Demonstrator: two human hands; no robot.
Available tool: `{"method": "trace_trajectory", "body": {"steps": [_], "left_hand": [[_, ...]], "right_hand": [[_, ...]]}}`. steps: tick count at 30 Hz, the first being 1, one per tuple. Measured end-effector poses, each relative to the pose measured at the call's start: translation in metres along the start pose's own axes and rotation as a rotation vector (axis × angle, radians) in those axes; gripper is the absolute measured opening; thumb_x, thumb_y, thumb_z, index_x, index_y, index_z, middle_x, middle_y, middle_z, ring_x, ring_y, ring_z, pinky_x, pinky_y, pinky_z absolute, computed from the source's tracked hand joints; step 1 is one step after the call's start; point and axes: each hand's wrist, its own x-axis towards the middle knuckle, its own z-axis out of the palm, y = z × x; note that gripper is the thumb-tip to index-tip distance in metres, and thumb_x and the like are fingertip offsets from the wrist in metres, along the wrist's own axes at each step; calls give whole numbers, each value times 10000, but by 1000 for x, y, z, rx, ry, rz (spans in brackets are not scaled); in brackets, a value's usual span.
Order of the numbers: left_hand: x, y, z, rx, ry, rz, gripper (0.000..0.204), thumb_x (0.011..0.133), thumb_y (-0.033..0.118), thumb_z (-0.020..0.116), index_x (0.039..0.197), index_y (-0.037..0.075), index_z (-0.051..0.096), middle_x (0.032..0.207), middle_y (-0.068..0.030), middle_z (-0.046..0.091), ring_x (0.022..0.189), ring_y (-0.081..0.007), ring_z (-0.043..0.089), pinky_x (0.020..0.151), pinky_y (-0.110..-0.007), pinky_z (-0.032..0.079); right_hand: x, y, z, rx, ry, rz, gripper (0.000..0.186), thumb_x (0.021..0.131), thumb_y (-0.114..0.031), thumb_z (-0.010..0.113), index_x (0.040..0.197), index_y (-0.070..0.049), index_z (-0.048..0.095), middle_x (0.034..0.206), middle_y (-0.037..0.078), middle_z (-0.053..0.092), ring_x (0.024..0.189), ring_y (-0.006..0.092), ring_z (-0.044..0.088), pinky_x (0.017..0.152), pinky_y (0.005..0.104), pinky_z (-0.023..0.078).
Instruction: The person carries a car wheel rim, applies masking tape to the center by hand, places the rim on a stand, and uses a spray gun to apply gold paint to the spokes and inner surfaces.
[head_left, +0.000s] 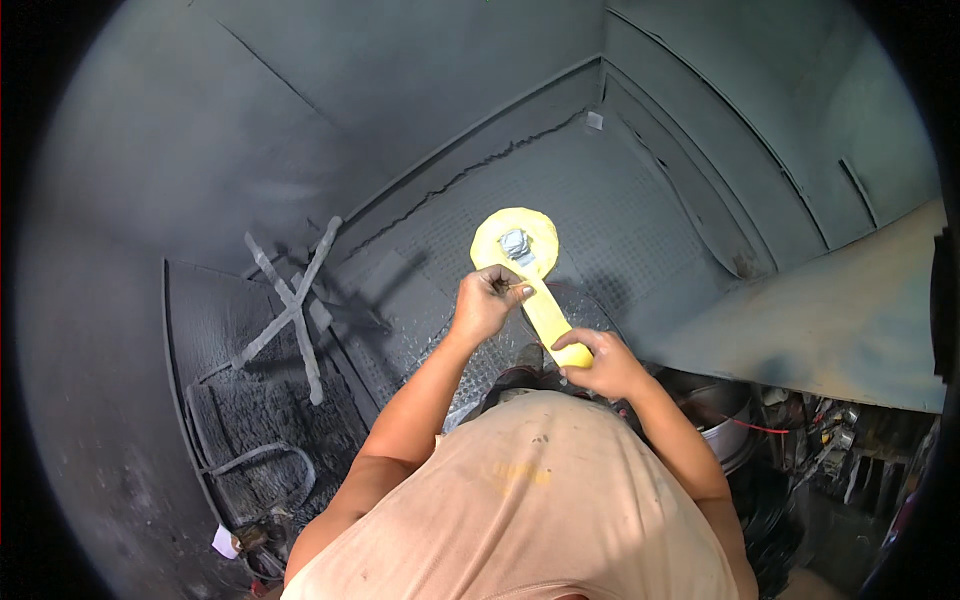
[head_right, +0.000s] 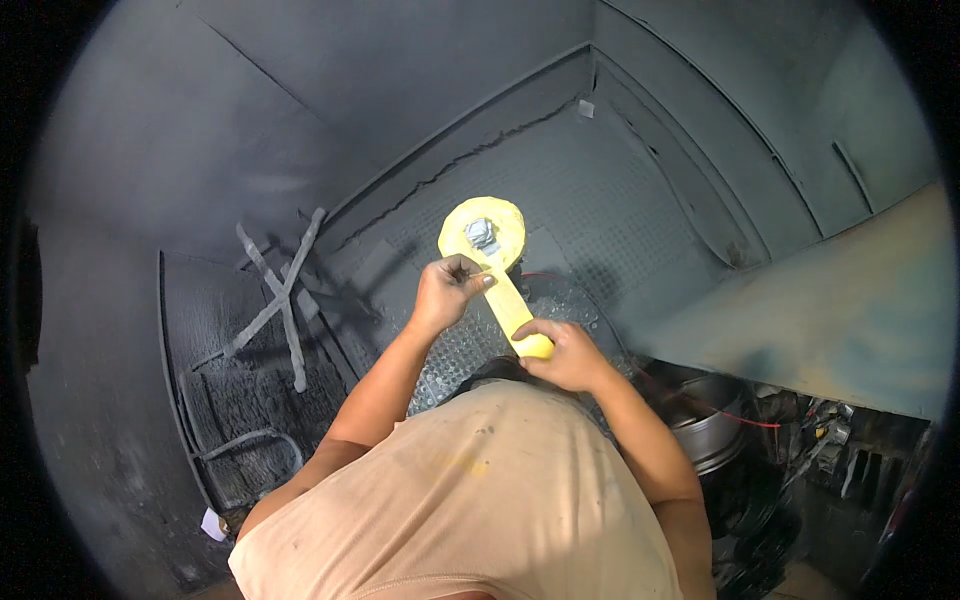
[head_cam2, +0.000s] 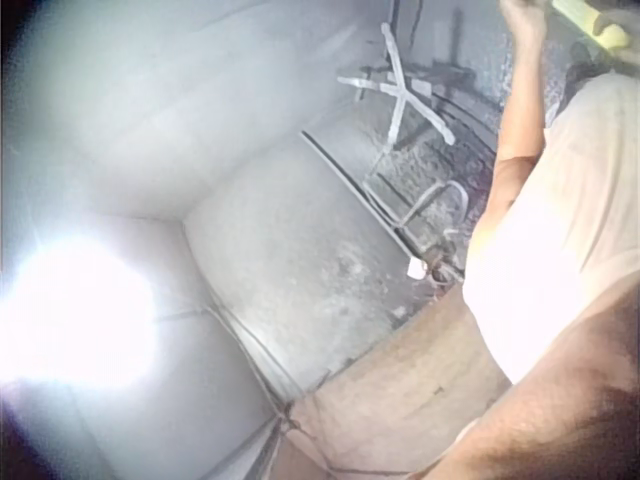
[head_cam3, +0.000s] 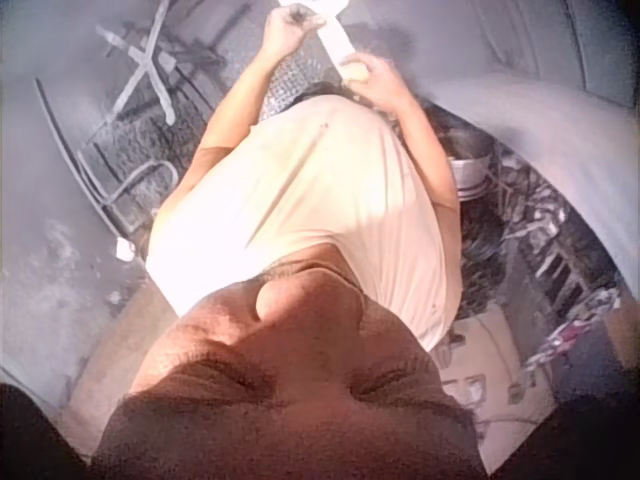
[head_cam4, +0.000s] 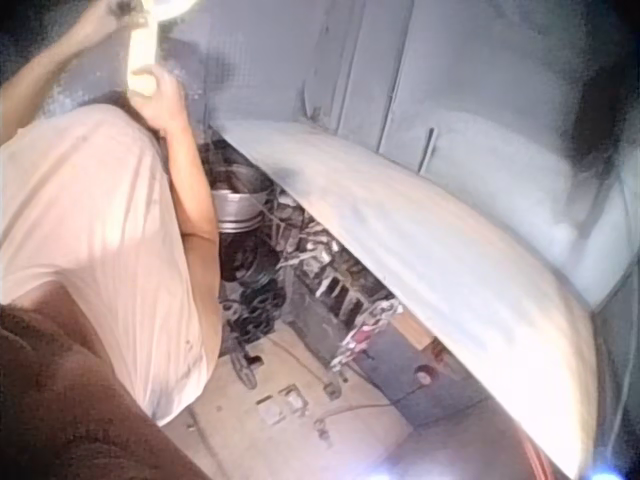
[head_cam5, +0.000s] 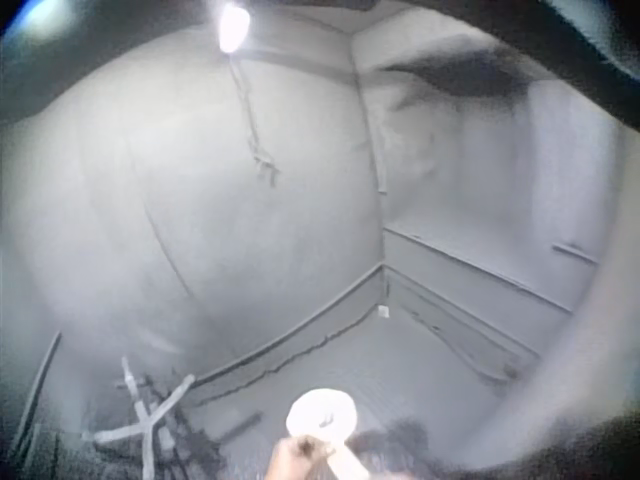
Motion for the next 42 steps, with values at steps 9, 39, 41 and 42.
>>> {"method": "trace_trajectory", "body": {"steps": [9, 39, 41, 42], "left_hand": [[31, -11, 14, 630, 394, 430, 252, 708, 204, 888, 805, 61, 704, 826, -96, 674, 801, -316, 617, 769, -461, 485], [-59, -110, 46, 335, -375, 363, 370, 912, 125, 725, 1255, -2, 669, 1208, -187, 649, 1113, -283, 616, 994, -425, 474], [-42, -141, 47, 160, -495, 47, 320, 926, 130, 728, 1215, 0, 692, 1108, -151, 691, 1032, -220, 644, 937, -386, 504], [-41, -130, 51, 67, -583, -68, 302, 934, 129, 724, 1208, 6, 697, 1044, -125, 699, 978, -182, 639, 894, -350, 507]], "right_hand": [[42, 6, -9, -59, 59, 304, 341, 824, -223, 778, 1137, -98, 724, 948, 179, 743, 901, 316, 723, 826, 407, 548], [-168, 288, 0, 123, 428, 1041, 170, 669, -274, 735, 603, -117, 743, 685, 82, 725, 694, 190, 722, 655, 381, 559], [-223, 308, 1, 113, 710, 1236, 148, 727, -290, 743, 684, -155, 788, 794, 95, 766, 687, 233, 733, 624, 400, 578], [-252, 303, -3, 288, 830, 1271, 149, 753, -290, 756, 734, -148, 797, 844, 106, 770, 714, 240, 738, 635, 415, 588]]}}
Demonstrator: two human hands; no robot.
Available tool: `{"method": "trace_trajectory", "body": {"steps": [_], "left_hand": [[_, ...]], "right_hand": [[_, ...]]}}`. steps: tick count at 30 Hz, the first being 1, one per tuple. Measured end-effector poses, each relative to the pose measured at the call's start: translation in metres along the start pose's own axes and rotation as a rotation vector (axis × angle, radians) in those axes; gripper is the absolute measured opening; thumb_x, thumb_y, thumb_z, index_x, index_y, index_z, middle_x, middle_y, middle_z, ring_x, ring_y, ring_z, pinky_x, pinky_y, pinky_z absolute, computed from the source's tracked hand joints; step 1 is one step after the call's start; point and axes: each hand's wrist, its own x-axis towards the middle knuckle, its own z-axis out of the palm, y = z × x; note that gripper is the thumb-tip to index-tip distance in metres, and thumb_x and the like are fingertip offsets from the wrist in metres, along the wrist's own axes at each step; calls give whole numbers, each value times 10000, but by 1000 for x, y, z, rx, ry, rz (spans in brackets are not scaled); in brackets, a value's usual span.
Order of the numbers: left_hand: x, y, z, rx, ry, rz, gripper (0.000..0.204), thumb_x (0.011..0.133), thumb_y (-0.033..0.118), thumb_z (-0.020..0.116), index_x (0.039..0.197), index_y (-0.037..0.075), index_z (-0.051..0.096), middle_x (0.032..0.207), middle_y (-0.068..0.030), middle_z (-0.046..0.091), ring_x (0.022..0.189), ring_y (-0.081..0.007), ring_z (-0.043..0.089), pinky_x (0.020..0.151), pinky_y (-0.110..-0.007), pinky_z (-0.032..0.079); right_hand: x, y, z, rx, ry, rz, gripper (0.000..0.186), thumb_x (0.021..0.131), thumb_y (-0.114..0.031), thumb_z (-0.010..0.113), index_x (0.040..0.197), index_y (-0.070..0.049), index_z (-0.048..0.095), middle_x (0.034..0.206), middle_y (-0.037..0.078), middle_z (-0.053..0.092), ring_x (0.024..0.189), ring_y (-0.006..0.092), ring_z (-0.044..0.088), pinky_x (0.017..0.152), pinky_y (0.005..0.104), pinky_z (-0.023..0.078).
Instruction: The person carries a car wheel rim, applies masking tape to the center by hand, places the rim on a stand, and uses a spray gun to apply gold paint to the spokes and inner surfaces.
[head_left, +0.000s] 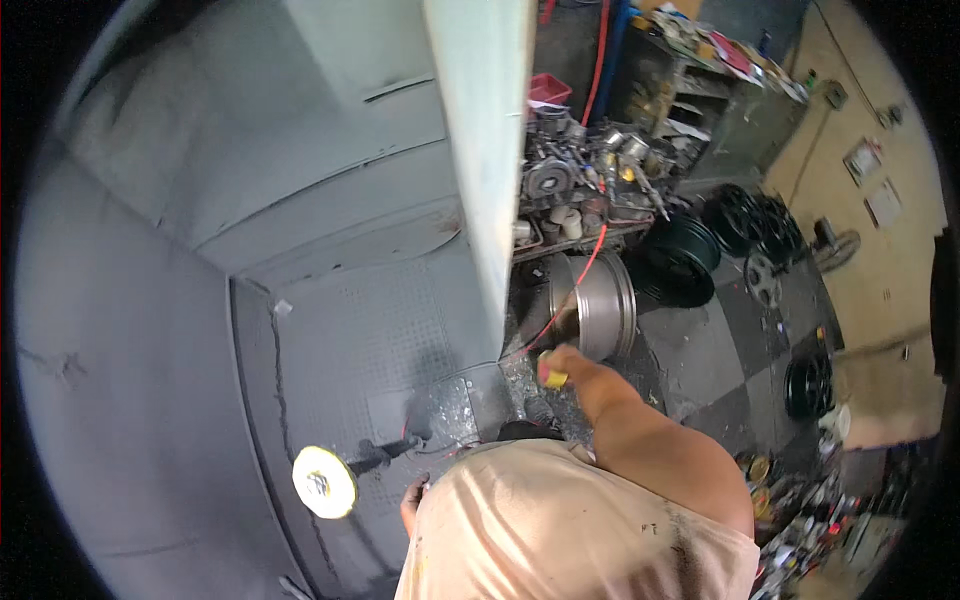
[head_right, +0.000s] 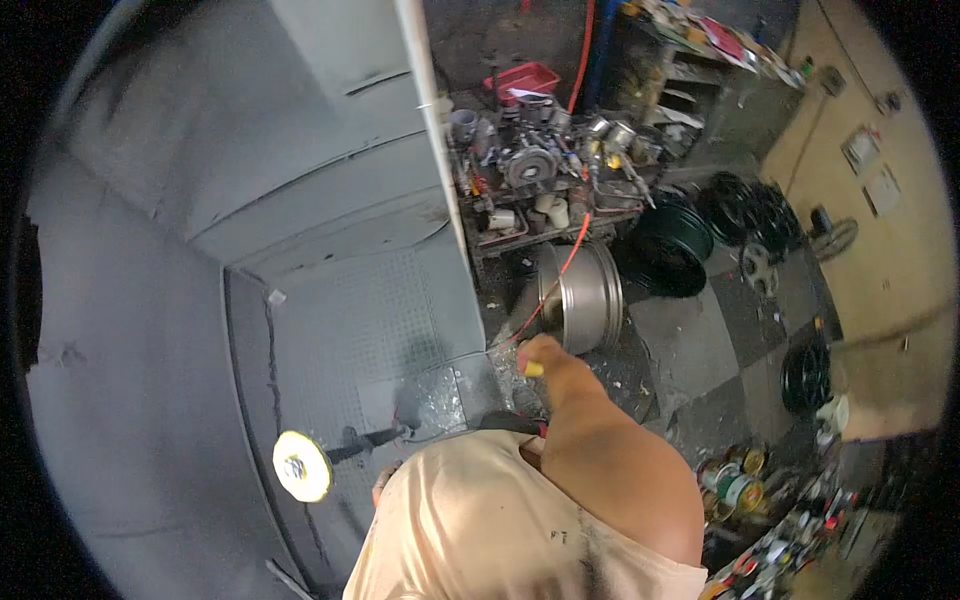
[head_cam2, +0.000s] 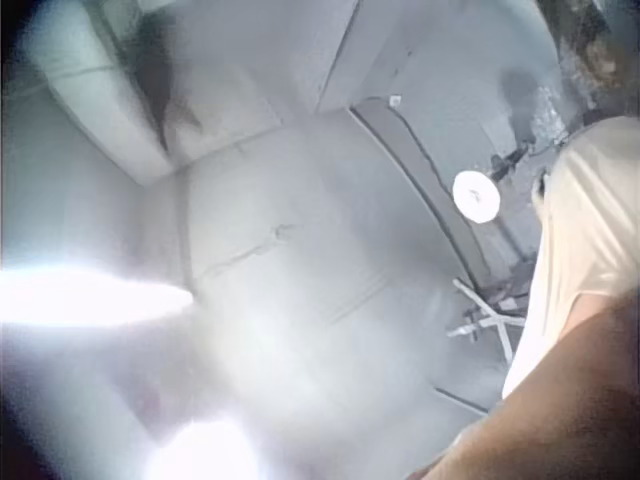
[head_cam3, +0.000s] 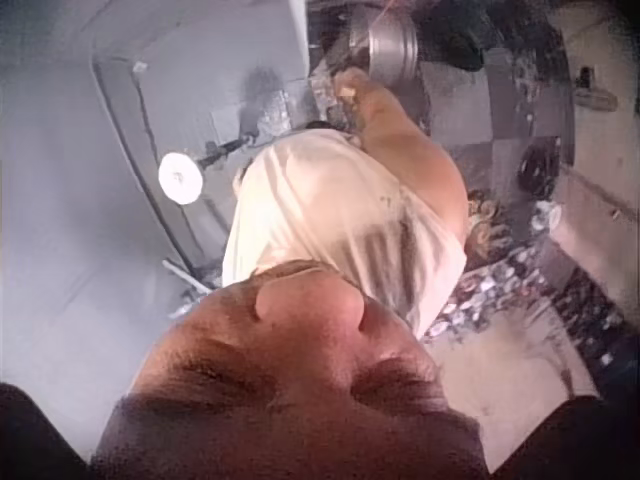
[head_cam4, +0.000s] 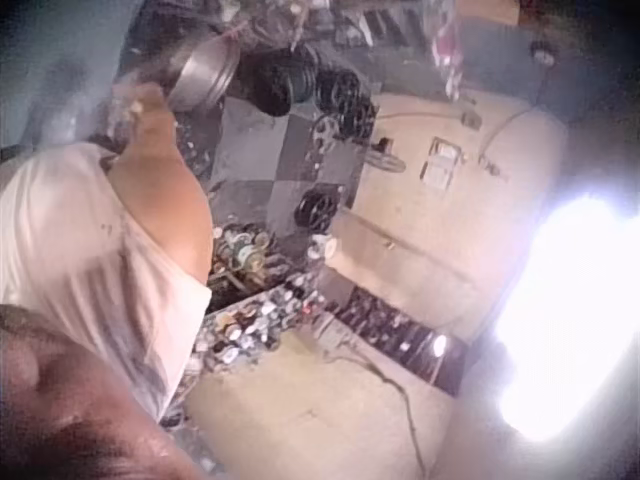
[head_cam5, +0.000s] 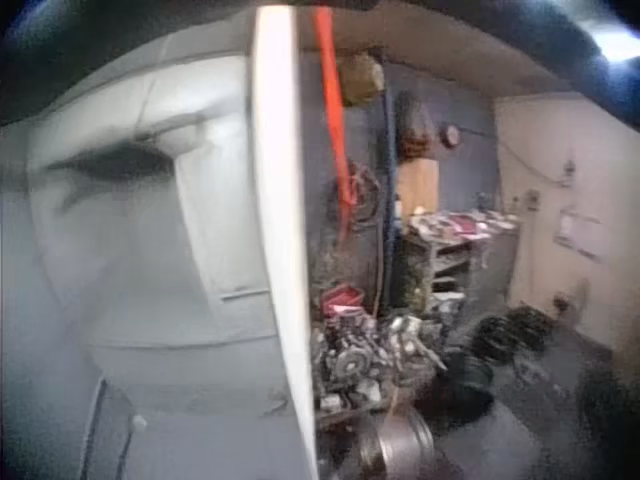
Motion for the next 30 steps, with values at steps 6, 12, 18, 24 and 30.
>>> {"method": "trace_trajectory", "body": {"steps": [6, 12, 18, 24, 30], "left_hand": [[46, 67, -4, 459, -372, 269, 353, 881, 138, 772, 1214, 41, 701, 1093, -143, 739, 947, -230, 722, 807, -350, 559], [77, 133, 14, 761, -606, 474, 381, 866, 160, 772, 1216, 35, 688, 1126, -194, 704, 949, -310, 707, 800, -392, 562], [90, 109, 50, 783, -734, 395, 425, 894, 251, 760, 1274, 86, 668, 1104, -218, 714, 947, -331, 713, 827, -421, 562], [73, 24, 45, 845, -863, 108, 420, 905, 325, 718, 1273, 130, 671, 1170, -253, 696, 1067, -356, 703, 896, -432, 554], [47, -24, 47, 958, -820, -94, 422, 904, 338, 709, 1267, 126, 670, 1170, -258, 694, 1073, -367, 698, 901, -437, 551]], "right_hand": [[23, 15, -115, 1191, 256, -204, 576, 896, -482, 749, 1134, 32, 649, 967, 169, 719, 782, 335, 737, 675, 487, 614], [-80, -95, -189, 512, 706, -430, 821, 831, -569, 766, 1331, 43, 544, 1133, 271, 686, 1085, 356, 685, 886, 440, 558], [-67, 45, -61, 156, 503, -217, 670, 890, -597, 643, 1217, -14, 695, 1249, 252, 674, 1166, 405, 643, 1010, 462, 497], [-129, 299, 99, -208, 47, 252, 408, 862, -412, 671, 1048, -65, 777, 1081, 182, 744, 1008, 291, 722, 865, 465, 559], [-98, 372, 20, -123, -34, 306, 310, 859, -362, 692, 992, -100, 793, 961, 147, 766, 933, 283, 740, 801, 413, 575]]}}
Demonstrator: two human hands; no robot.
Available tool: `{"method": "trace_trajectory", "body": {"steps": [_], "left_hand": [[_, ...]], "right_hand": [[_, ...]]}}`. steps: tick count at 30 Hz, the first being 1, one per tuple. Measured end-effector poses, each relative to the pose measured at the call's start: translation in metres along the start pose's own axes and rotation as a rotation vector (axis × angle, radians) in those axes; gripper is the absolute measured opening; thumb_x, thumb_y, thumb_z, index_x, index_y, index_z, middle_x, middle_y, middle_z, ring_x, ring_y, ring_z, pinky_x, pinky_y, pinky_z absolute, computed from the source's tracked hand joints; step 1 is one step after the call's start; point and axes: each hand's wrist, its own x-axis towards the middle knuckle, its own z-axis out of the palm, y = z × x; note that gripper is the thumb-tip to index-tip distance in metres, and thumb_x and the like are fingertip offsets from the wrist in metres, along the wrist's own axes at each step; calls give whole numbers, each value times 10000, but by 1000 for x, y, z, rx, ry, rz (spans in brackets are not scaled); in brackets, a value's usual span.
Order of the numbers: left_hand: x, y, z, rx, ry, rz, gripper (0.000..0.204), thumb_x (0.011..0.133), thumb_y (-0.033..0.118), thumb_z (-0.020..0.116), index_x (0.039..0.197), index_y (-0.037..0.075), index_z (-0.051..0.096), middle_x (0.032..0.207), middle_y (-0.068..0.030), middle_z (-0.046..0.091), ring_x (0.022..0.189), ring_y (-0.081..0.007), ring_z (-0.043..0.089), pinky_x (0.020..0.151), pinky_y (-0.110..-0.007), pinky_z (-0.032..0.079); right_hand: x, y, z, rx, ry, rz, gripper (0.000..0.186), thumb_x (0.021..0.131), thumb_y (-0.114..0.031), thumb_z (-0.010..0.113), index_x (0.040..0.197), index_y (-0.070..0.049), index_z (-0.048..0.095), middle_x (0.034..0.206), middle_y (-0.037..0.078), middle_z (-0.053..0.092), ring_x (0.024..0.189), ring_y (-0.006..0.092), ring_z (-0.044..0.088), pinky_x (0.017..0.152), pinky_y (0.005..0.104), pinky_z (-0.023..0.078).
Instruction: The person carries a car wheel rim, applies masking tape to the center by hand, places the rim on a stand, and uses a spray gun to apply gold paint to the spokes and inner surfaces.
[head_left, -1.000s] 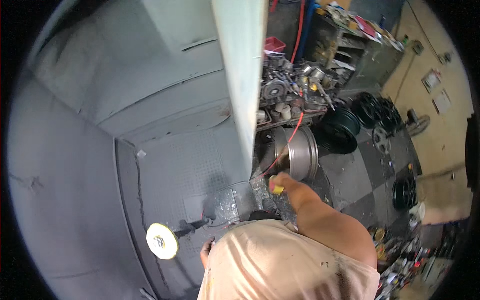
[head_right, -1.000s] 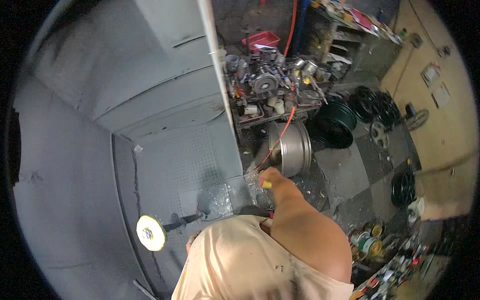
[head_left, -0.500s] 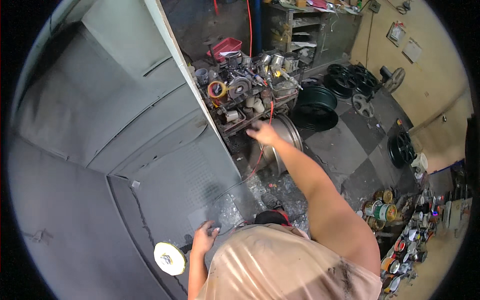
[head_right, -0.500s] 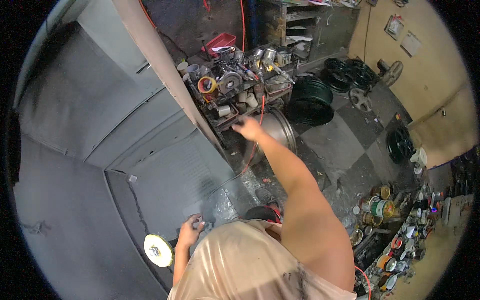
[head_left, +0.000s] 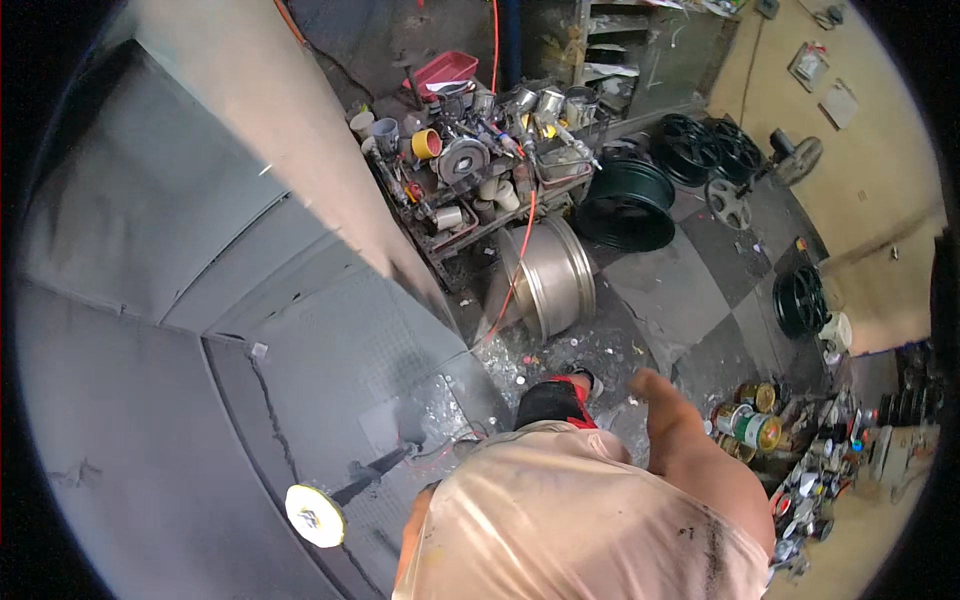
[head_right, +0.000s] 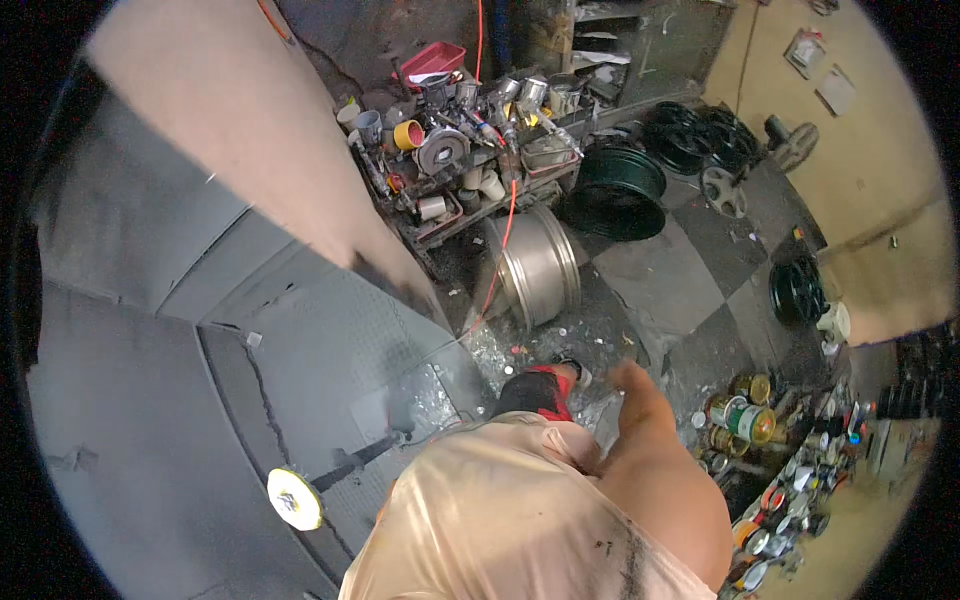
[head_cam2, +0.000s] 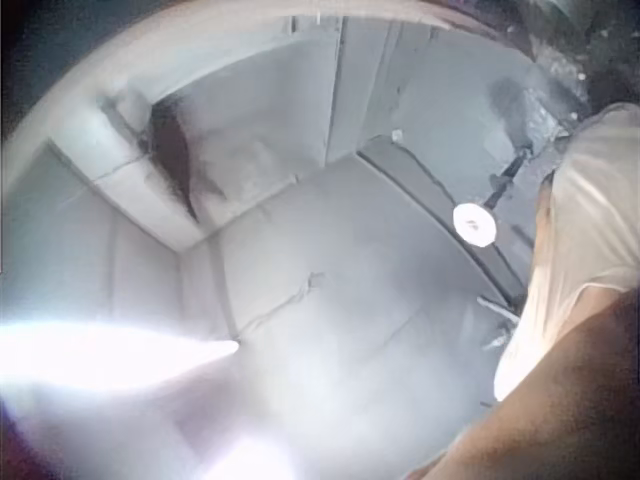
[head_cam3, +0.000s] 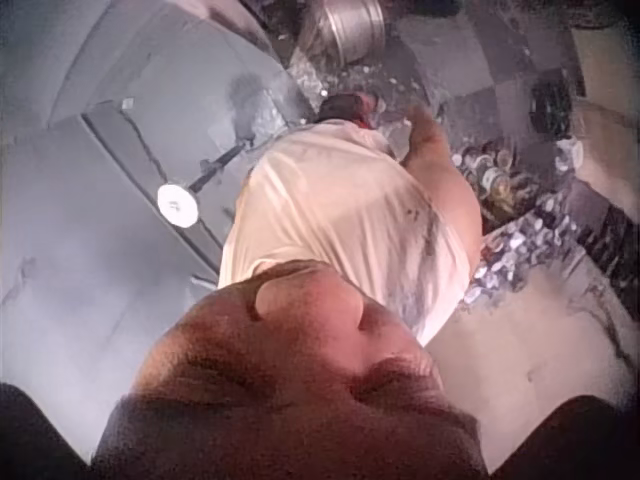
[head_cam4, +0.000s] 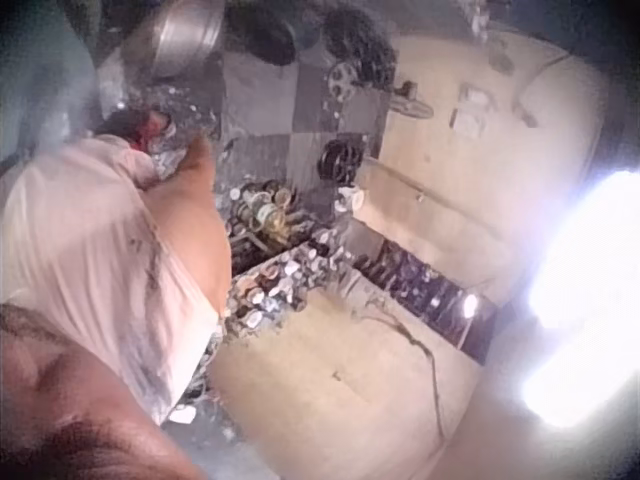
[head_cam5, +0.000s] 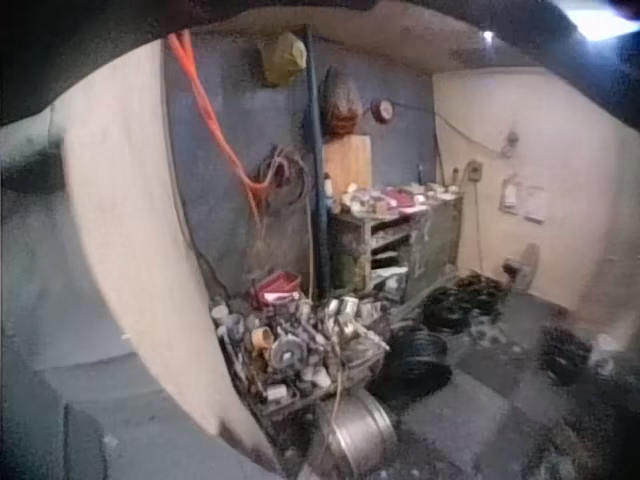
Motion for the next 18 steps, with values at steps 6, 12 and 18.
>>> {"method": "trace_trajectory", "body": {"steps": [6, 12, 18], "left_hand": [[-4, 39, 59, -87, 103, -254, 425, 902, 351, 700, 1260, 123, 670, 1170, -262, 691, 1079, -377, 693, 907, -442, 548], [-45, 118, 158, -216, 124, -486, 429, 901, 364, 691, 1253, 120, 669, 1171, -266, 689, 1084, -387, 687, 912, -447, 545], [-83, 169, 223, -146, -20, -698, 434, 899, 378, 682, 1246, 116, 669, 1171, -270, 687, 1090, -398, 682, 917, -452, 542]], "right_hand": [[152, -68, -177, 198, 266, -128, 439, 833, -250, 654, 1110, 86, 702, 1217, 306, 666, 1196, 420, 632, 1001, 432, 513], [226, -114, -286, 368, 376, -62, 465, 804, -252, 686, 1097, 110, 694, 1236, 335, 640, 1232, 420, 609, 1028, 431, 501], [259, -125, -307, 409, 364, -22, 555, 828, -272, 716, 1223, 110, 642, 1287, 317, 635, 1239, 408, 610, 1025, 440, 488]]}}
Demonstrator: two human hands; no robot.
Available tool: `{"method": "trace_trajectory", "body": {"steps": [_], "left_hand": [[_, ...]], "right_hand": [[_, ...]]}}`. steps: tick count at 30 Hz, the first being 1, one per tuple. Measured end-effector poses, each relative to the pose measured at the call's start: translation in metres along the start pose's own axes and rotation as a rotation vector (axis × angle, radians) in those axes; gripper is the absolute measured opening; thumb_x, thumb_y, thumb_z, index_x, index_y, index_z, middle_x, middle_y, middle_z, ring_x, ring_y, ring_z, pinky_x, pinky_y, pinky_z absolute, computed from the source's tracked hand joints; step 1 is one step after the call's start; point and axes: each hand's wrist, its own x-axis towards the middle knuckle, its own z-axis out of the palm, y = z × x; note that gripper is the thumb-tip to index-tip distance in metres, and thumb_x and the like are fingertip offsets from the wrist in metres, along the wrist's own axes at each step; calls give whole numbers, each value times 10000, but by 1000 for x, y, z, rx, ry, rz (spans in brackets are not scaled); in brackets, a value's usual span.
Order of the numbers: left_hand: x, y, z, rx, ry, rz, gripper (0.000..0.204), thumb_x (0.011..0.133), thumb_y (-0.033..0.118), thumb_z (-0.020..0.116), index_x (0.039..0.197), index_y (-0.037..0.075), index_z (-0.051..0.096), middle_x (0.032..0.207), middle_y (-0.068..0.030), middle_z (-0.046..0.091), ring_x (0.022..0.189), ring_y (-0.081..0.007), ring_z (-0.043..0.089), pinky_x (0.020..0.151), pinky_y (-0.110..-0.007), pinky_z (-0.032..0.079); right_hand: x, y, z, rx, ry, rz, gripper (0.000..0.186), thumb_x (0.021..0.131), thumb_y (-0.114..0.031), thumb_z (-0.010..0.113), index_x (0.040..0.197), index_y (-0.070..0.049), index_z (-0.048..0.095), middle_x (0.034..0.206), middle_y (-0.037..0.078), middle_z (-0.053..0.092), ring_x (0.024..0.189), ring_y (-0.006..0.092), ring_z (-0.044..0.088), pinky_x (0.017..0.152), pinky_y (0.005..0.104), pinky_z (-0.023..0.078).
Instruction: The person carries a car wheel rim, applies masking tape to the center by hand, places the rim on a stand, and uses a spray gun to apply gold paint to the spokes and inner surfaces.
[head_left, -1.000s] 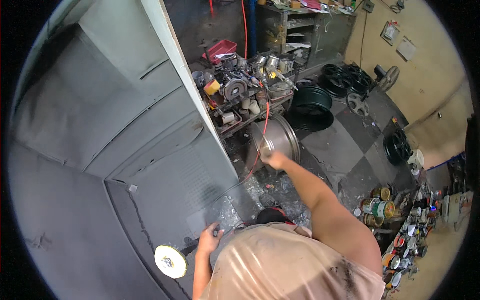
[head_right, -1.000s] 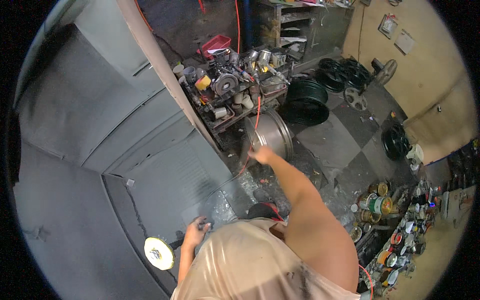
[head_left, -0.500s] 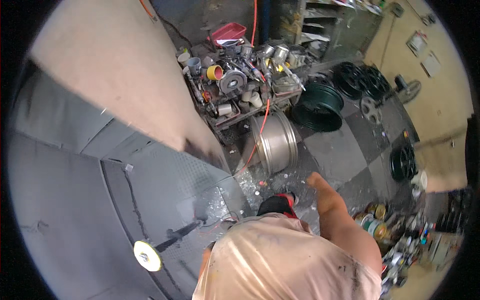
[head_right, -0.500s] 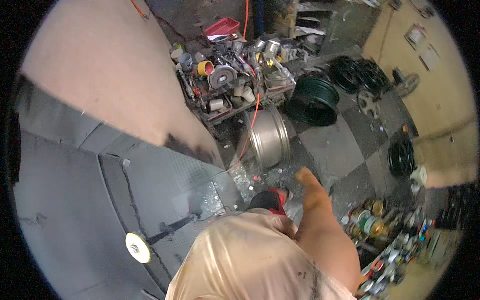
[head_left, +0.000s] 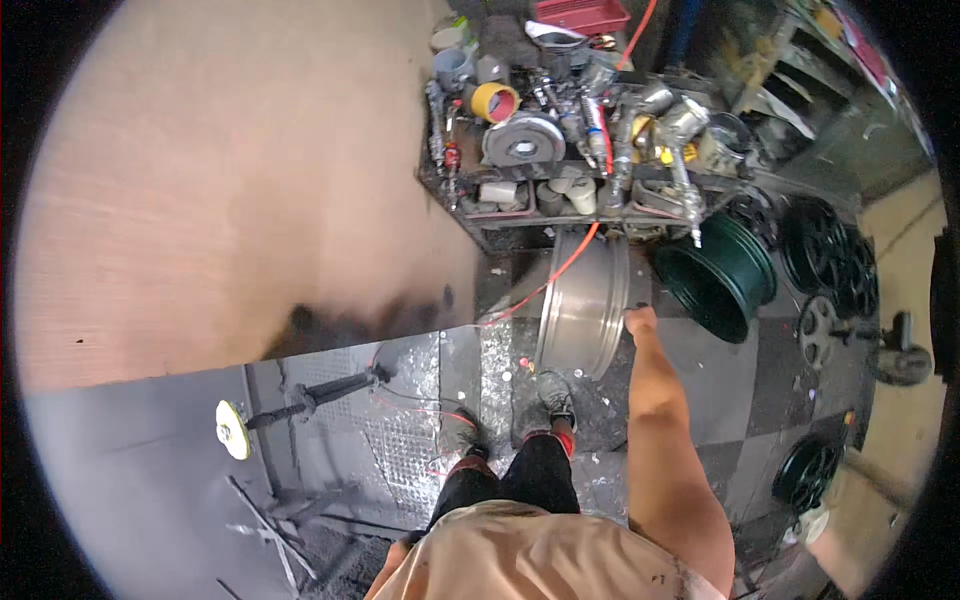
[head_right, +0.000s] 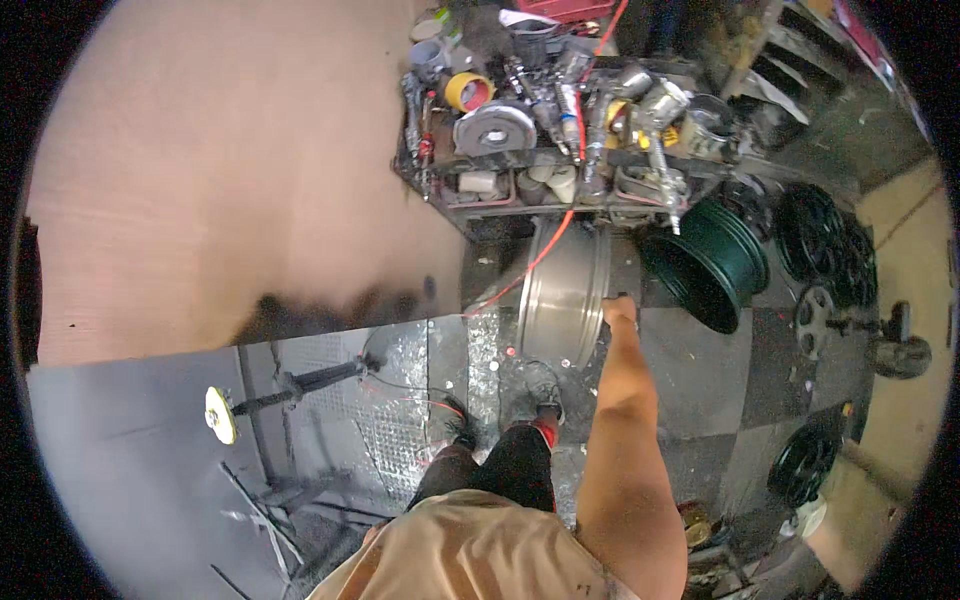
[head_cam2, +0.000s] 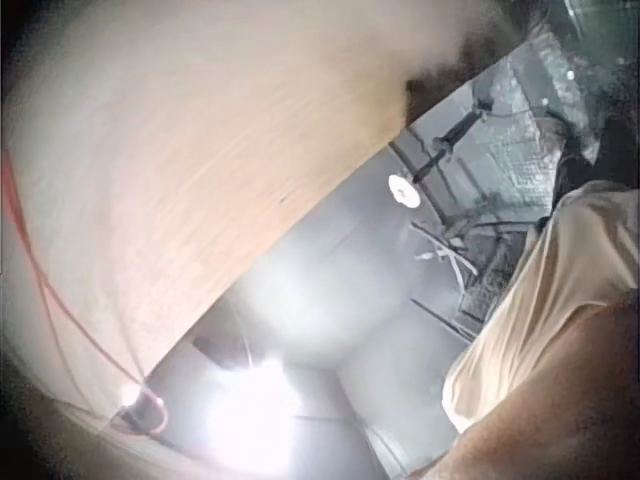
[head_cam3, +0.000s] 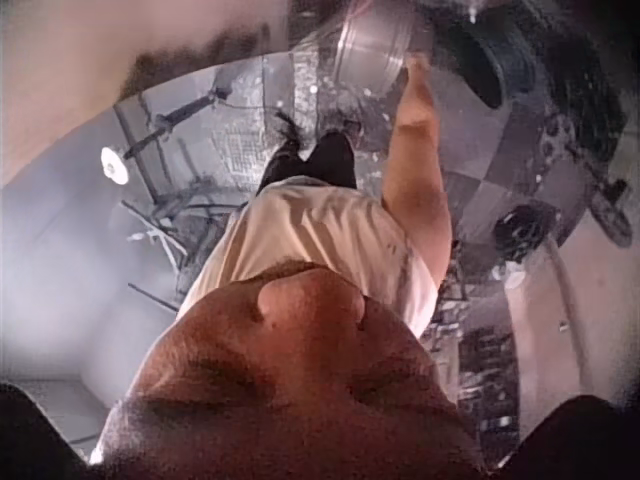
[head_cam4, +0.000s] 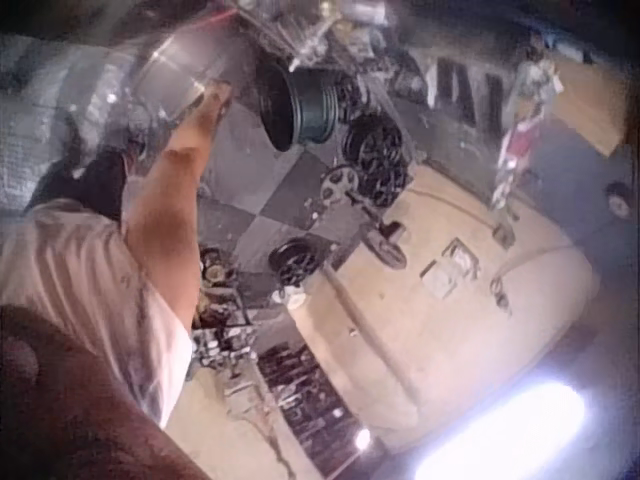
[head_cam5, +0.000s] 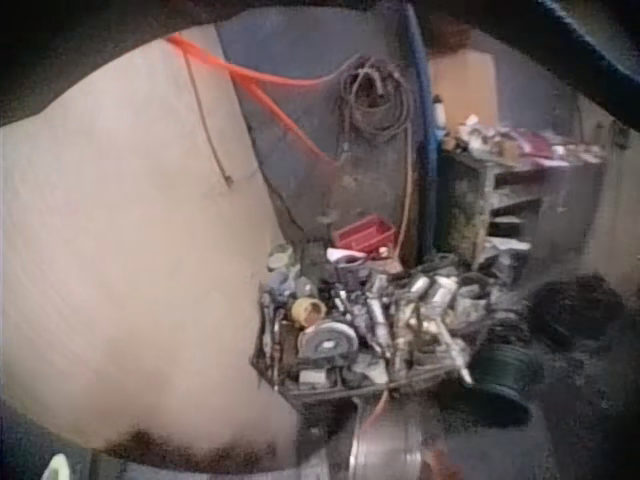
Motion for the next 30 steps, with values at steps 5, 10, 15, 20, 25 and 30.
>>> {"method": "trace_trajectory", "body": {"steps": [5, 10, 15, 20, 25, 30], "left_hand": [[-42, 30, 44, -369, 81, 175, 430, 895, 394, 655, 1204, 96, 675, 1124, -274, 696, 1107, -447, 652, 915, -469, 533], [-64, 15, 115, -678, 65, 9, 383, 912, 294, 714, 1210, 55, 687, 1070, -211, 744, 1028, -320, 723, 893, -404, 549], [-81, 40, 171, -851, 156, -46, 334, 966, 232, 671, 1233, 33, 683, 1074, -172, 756, 1004, -253, 729, 885, -366, 550], [-60, 9, 256, -879, 92, 33, 439, 972, 364, 673, 1279, 50, 673, 1158, -175, 736, 1022, -259, 725, 916, -383, 544], [-43, -1, 265, -1252, 134, -74, 527, 987, 427, 636, 1322, 21, 638, 1147, -184, 738, 1040, -269, 710, 932, -367, 530], [33, -19, 333, -1924, 75, -163, 649, 1025, 530, 515, 1400, 3, 560, 1309, -202, 657, 1201, -268, 630, 1020, -428, 486]], "right_hand": [[41, 6, 35, 323, -138, -49, 611, 801, -201, 751, 1302, 110, 594, 1296, 243, 653, 1216, 351, 616, 1004, 401, 470], [65, 32, 67, 285, -143, 15, 622, 827, -179, 728, 1380, 43, 550, 1361, 230, 608, 1235, 339, 597, 997, 420, 472], [19, 39, 124, 378, -250, 168, 501, 894, -144, 622, 1371, -31, 519, 1282, 182, 605, 1129, 313, 600, 951, 476, 472], [-126, 40, 228, 475, -272, 202, 295, 892, -98, 593, 1183, -51, 579, 820, 48, 544, 605, 145, 452, 492, 338, 355], [-268, 40, 274, 495, -495, 95, 43, 832, -52, 581, 832, -95, 583, 716, 64, 525, 564, 202, 486, 456, 346, 367], [-449, 37, 243, 259, -848, 164, 173, 766, 43, 507, 871, -78, 573, 847, 77, 600, 800, 294, 627, 718, 430, 538]]}}
